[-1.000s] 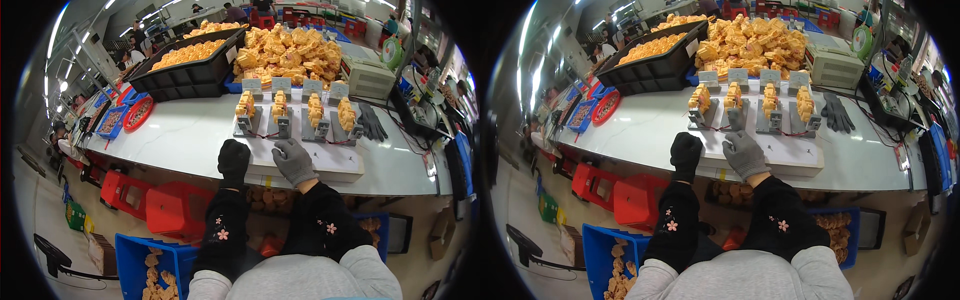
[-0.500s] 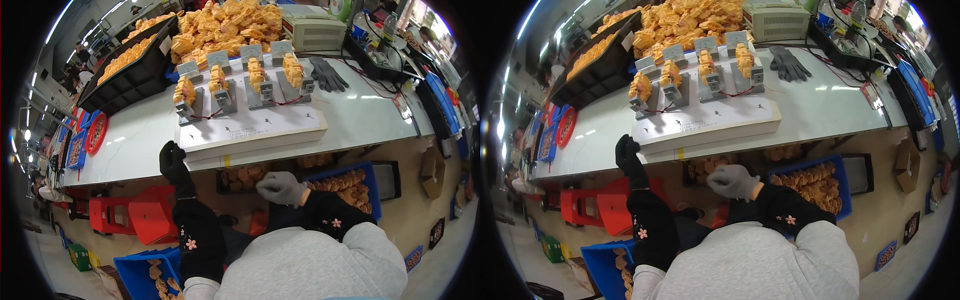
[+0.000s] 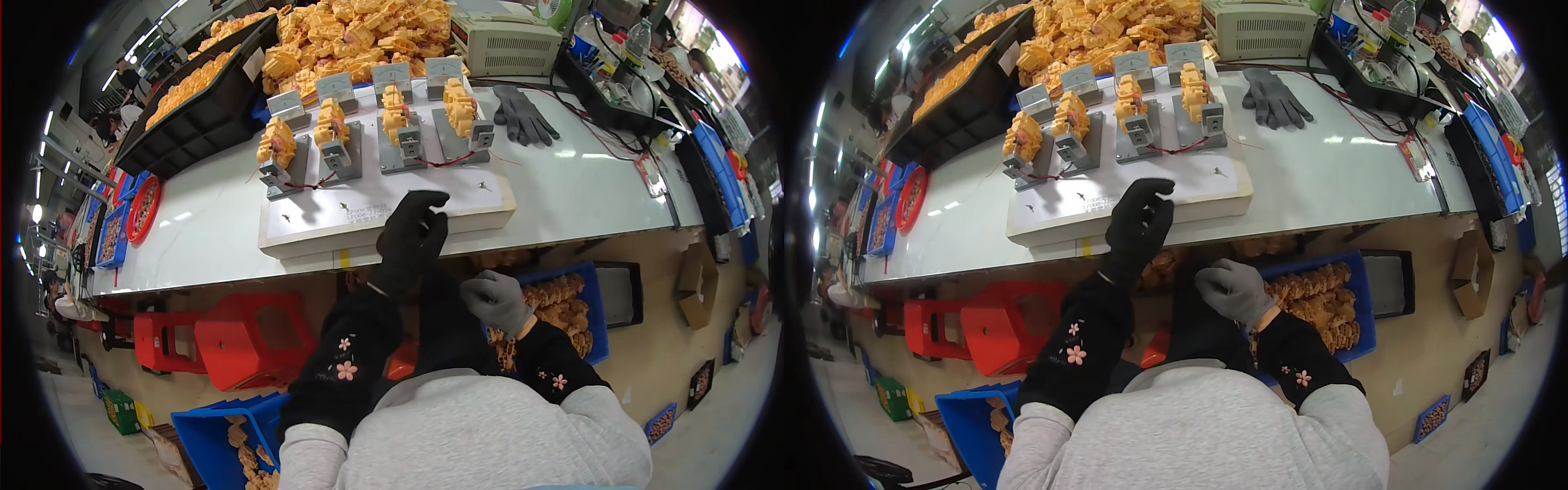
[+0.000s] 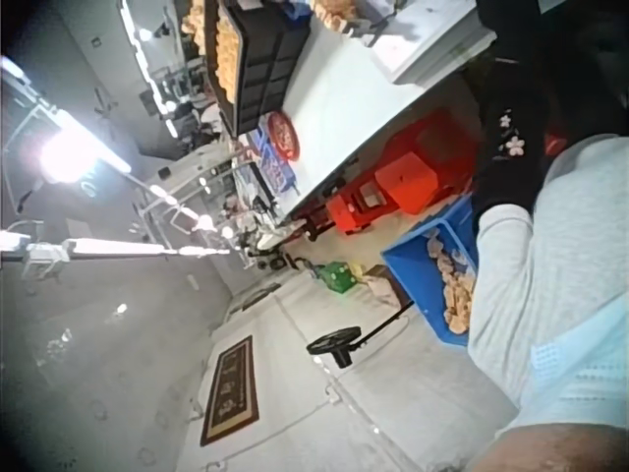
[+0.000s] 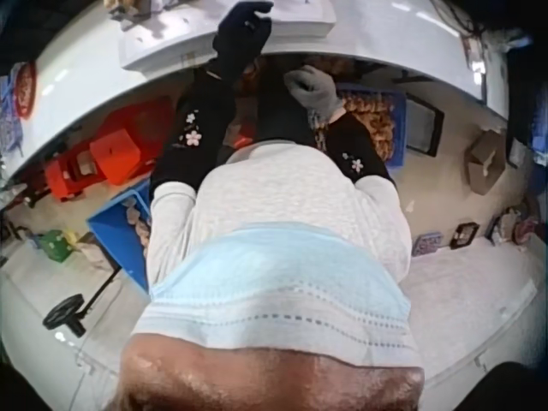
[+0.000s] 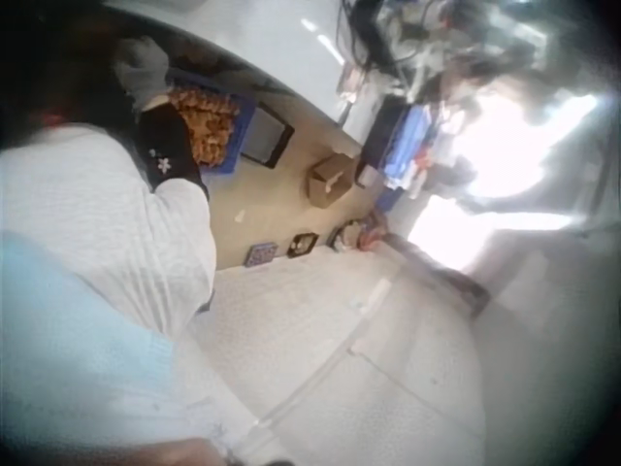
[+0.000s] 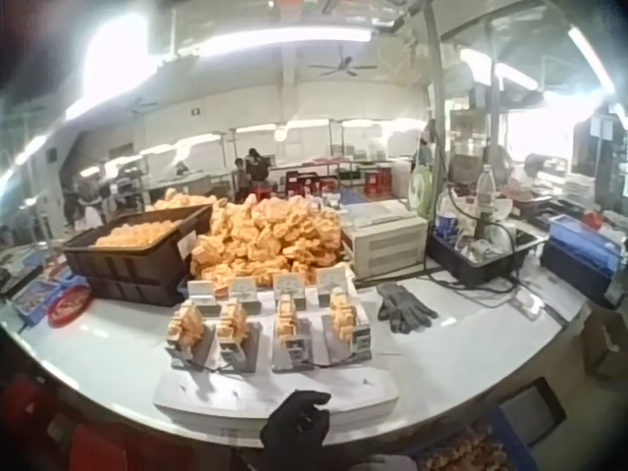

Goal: Assembling small orange plastic components by picking them from a bin and inserting them into a four-slotted fixture.

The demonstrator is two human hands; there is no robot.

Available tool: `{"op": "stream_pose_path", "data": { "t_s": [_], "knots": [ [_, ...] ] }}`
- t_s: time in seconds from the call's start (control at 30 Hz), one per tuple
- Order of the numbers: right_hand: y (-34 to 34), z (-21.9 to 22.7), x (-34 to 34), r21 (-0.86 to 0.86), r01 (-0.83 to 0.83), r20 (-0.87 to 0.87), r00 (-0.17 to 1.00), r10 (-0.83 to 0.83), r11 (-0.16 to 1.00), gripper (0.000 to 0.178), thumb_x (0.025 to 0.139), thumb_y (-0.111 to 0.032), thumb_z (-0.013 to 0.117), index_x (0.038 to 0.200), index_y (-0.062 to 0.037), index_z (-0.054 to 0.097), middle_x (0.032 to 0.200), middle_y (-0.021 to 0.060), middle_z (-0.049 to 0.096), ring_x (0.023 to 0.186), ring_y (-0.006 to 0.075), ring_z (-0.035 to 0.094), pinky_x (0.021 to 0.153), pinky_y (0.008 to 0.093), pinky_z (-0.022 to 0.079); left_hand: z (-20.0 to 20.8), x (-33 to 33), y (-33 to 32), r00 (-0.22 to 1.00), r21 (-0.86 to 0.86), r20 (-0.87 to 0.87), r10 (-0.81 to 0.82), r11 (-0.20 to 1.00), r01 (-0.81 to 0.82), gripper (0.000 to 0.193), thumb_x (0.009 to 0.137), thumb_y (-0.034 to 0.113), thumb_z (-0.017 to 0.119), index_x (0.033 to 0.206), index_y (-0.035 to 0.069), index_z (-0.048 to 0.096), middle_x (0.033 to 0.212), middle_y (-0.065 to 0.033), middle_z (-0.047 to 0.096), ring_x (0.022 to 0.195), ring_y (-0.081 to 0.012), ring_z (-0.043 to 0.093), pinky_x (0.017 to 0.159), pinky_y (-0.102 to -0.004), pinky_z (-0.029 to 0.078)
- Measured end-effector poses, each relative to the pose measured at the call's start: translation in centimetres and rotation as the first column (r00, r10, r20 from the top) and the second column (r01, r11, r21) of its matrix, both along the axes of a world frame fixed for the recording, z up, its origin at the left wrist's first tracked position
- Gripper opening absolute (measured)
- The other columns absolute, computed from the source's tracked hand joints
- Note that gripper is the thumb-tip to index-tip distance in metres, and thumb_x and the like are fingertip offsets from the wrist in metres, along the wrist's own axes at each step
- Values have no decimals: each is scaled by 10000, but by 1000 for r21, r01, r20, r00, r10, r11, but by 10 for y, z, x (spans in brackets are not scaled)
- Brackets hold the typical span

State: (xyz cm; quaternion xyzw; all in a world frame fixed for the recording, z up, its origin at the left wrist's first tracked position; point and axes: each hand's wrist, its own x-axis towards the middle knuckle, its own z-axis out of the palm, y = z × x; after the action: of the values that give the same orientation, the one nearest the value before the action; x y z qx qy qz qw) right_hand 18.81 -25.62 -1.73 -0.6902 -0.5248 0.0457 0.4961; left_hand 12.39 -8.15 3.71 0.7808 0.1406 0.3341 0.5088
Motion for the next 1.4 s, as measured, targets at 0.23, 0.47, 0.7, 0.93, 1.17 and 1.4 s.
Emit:
{"op": "stream_pose_path", "data": {
  "t_s": [0.23,0.47,0.7,0.93,1.17,1.4],
  "knots": [
    [-17,20,33,-39,156,52,987,-154,987,103,663,-27,641,763,-53,645,645,77,577,516,195,561,473,269,441,7,62,8,979,106,190,-77,993,57,388,738,-37,565,1106,54,486,998,-32,530,681,-69,517,559,-195,445],
    [-12,60,83,102,304,105,944,-314,947,104,710,11,613,803,-21,646,655,72,584,537,119,543,502,234,425,5,93,-4,944,23,314,99,993,-112,551,694,-36,582,1200,71,393,978,-51,477,637,-81,491,548,-220,433],
    [41,124,144,109,360,41,930,-366,927,252,765,-32,588,1013,13,590,710,29,596,604,65,522,574,202,432,2,94,-5,949,-12,311,39,999,-38,570,676,-32,587,1202,70,392,992,-52,453,642,-71,460,560,-211,419],
    [103,162,166,-289,201,-94,967,-236,936,507,750,-259,617,1214,-114,473,930,114,582,742,146,590,665,273,480,-3,93,1,946,-90,298,-123,984,157,550,701,-31,570,1218,45,399,1068,-68,504,668,-50,465,600,-204,428],
    [142,161,163,-619,77,157,987,27,782,655,686,-306,659,1272,-142,416,1022,175,567,923,213,555,814,309,442,-3,93,12,885,-317,364,-291,854,412,593,683,-36,558,1251,25,401,1068,-66,518,705,-66,503,589,-202,438],
    [156,162,155,-627,105,153,988,-10,772,518,641,-199,643,1137,-109,526,981,142,579,857,219,570,782,279,450,2,83,14,857,-472,327,-400,716,514,544,660,-52,520,1195,27,460,873,-18,528,582,-37,443,512,-189,378]
  ]
}}
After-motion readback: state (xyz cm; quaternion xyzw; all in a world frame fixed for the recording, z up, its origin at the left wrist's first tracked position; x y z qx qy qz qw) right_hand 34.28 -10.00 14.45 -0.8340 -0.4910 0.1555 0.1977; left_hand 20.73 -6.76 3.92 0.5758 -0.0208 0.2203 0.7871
